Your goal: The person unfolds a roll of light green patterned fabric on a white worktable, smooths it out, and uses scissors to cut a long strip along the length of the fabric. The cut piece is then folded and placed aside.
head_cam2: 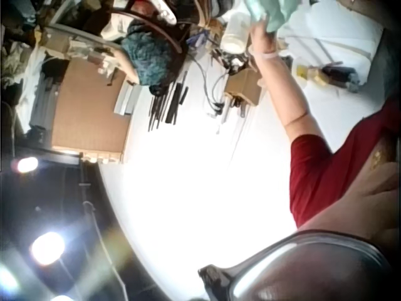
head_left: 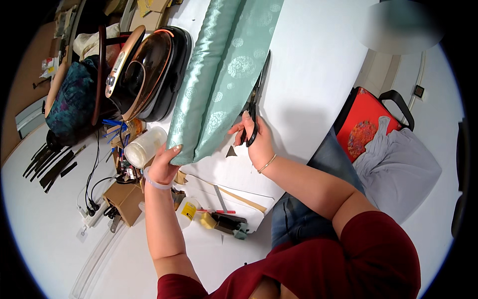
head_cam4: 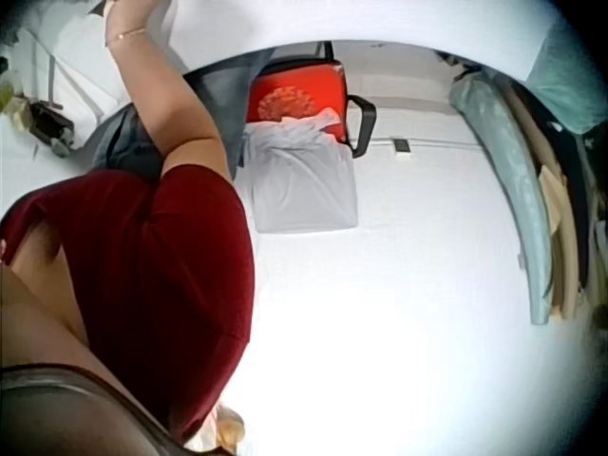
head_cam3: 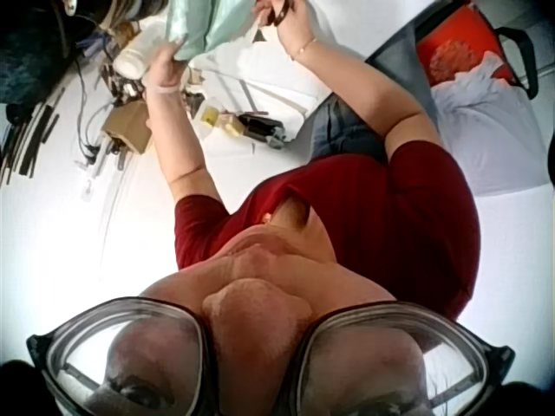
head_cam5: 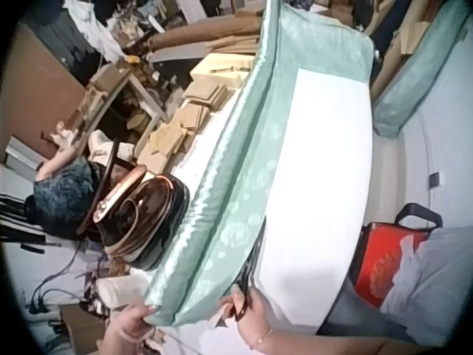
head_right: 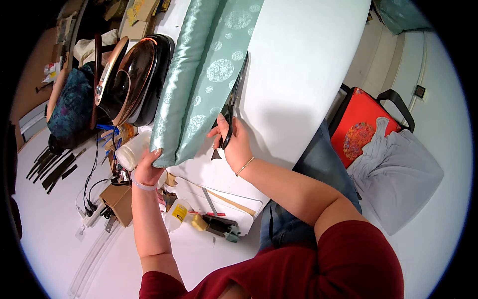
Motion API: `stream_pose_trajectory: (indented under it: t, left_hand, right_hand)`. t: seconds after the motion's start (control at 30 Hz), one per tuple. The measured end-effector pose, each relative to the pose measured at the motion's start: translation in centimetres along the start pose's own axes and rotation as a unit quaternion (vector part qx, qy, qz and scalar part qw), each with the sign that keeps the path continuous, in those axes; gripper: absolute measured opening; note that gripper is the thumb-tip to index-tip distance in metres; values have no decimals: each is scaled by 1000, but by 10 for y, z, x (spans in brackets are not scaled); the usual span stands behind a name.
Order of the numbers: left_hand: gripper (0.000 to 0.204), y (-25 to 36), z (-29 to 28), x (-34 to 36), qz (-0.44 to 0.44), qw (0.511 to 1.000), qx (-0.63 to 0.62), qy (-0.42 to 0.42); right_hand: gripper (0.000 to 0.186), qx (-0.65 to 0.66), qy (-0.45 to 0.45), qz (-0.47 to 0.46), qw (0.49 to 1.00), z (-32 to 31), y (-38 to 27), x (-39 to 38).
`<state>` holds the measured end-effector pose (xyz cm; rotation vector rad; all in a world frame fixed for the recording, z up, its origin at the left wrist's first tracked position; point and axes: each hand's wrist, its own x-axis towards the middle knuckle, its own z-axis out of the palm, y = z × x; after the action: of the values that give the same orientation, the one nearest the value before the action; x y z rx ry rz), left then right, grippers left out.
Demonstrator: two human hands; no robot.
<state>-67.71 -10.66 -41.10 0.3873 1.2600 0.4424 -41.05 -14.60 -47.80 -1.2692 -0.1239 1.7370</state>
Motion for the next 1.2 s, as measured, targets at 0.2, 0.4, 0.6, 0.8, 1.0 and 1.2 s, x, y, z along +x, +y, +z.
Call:
stream_pose_trajectory:
  t: [0.2,0.4,0.6,0.8,1.0,1.2]
  left_hand:
    - [61,-1,-1,0,-2,1000,-4,-7]
    - [60,-2,-2,0,1,1000,-9,-8]
    - [60,-2,-2,1,1,1000,-14,-6]
    - [61,-3,-3,0,0,1000,-14,7]
    - [59,-5,-5,-2,-7,1000,-13,16]
    - [60,-8,-6,0,-11,999,-27,11]
  right_hand:
    - [45,7,14,8,1000,1,-14,9]
    - [44,6,18,4,1000,-2,-14,10]
    - [41,-26,36,5,999,-3,-13,13]
    - [39,-9,52,27,998,0,-30,14]
    - [44,-23,40,-11,999,-5,-43,30]
    - [50,-58,47,1,997,-4,-56,37]
